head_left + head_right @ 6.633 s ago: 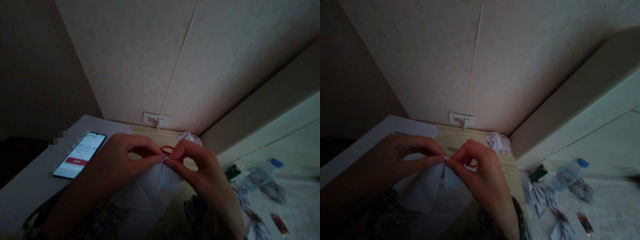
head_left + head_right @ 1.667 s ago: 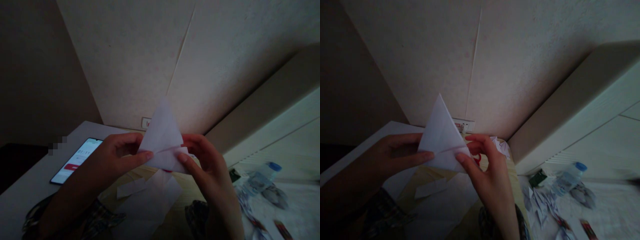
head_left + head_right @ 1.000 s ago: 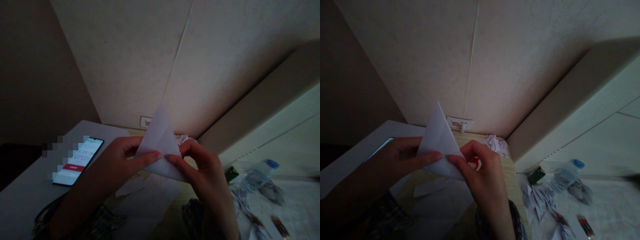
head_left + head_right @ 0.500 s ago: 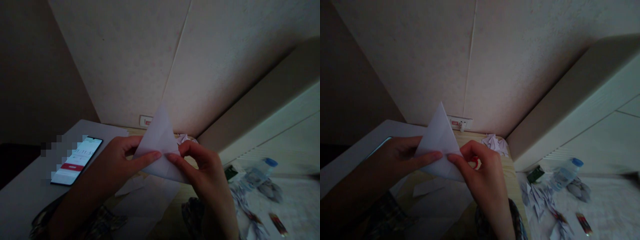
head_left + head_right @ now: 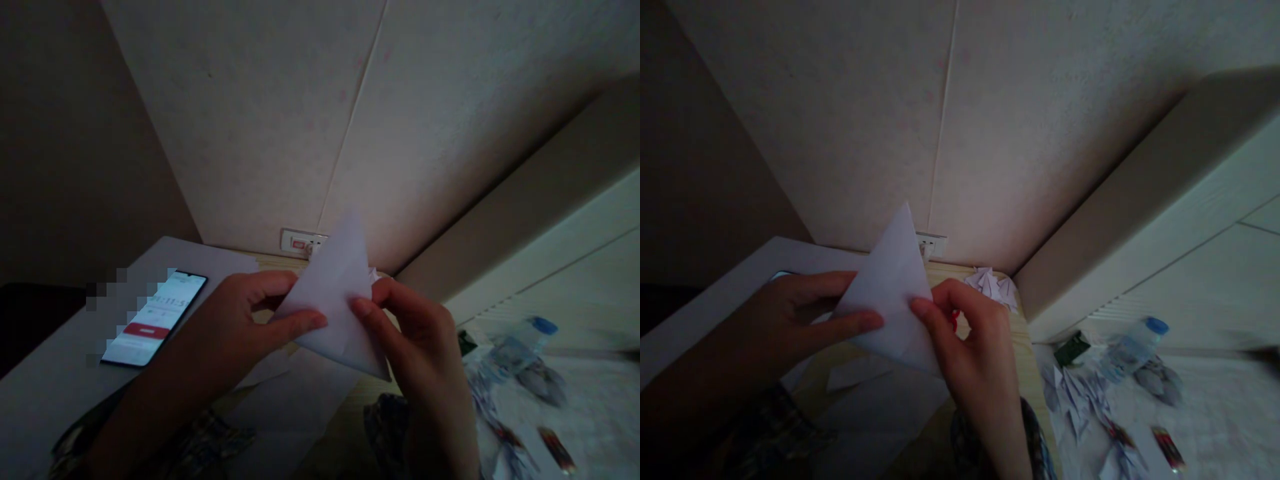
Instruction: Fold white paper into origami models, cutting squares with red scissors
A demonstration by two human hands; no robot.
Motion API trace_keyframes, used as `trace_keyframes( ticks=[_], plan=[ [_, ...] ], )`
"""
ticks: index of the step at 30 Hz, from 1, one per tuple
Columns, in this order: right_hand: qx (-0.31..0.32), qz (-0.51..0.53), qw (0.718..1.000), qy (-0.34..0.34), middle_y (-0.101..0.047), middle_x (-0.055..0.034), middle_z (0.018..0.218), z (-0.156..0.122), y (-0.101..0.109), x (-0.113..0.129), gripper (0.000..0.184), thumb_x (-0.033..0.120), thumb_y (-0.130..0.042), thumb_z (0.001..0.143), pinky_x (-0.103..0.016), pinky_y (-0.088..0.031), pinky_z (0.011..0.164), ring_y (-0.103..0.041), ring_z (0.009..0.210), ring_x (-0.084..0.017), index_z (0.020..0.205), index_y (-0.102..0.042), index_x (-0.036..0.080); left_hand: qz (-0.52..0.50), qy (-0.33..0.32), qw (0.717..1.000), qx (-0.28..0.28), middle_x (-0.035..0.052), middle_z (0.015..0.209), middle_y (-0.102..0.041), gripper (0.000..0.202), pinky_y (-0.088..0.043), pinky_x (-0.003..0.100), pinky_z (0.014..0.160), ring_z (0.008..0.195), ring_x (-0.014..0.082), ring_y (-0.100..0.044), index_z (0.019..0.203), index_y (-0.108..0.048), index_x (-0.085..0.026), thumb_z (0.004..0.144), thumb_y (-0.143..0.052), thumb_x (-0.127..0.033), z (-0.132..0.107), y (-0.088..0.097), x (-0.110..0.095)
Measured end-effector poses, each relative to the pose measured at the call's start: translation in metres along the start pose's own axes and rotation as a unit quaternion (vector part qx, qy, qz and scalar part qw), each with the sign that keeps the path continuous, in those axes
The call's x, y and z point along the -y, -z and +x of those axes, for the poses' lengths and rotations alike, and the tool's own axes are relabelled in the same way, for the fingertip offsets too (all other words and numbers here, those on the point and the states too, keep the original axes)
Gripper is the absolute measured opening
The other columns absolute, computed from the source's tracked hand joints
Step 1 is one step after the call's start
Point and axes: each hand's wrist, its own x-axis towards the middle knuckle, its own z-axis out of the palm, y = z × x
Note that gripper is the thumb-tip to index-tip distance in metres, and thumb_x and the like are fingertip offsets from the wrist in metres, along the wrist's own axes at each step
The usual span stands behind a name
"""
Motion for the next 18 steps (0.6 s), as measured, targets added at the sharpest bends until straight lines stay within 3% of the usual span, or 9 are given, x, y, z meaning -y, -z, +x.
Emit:
trace_keyframes(
  ticks=[8, 14, 18],
  plan=[
    [-0.066, -0.029, 0.997, 0.011, -0.061, 0.0031, 0.064, -0.003, 0.008, -0.003, 0.023, 0.036, -0.062, 0.089, -0.025, -0.038, 0.053, -0.052, 0.060, -0.013, 0.069, -0.064, 0.024, 0.033, -0.058, 0.997, -0.030, -0.0049, 0.062, -0.070, 0.004, -0.047, 0.016, 0.055, 0.060, 0.0134, -0.065, 0.065, -0.075, -0.029, 0.068, -0.077, -0.031, -0.003, 0.008, -0.009],
    [-0.069, -0.018, 0.997, 0.026, -0.059, 0.0023, 0.061, 0.000, 0.007, -0.001, 0.027, 0.033, -0.061, 0.089, -0.024, -0.036, 0.048, -0.051, 0.056, -0.013, 0.064, -0.061, 0.022, 0.023, -0.060, 0.997, -0.048, -0.0070, 0.050, -0.063, 0.014, -0.039, 0.015, 0.043, 0.048, 0.0098, -0.057, 0.055, -0.073, -0.028, 0.068, -0.077, -0.030, -0.003, 0.008, -0.009],
    [-0.089, -0.025, 0.995, 0.031, -0.058, 0.0032, 0.060, -0.001, 0.006, -0.002, 0.027, 0.029, -0.062, 0.089, -0.022, -0.035, 0.047, -0.049, 0.055, -0.011, 0.063, -0.060, 0.021, 0.035, -0.042, 0.997, -0.052, -0.0086, 0.050, -0.064, 0.014, -0.042, 0.015, 0.049, 0.051, 0.0091, -0.058, 0.053, -0.073, -0.028, 0.066, -0.077, -0.023, -0.005, 0.008, -0.013]
  ],
)
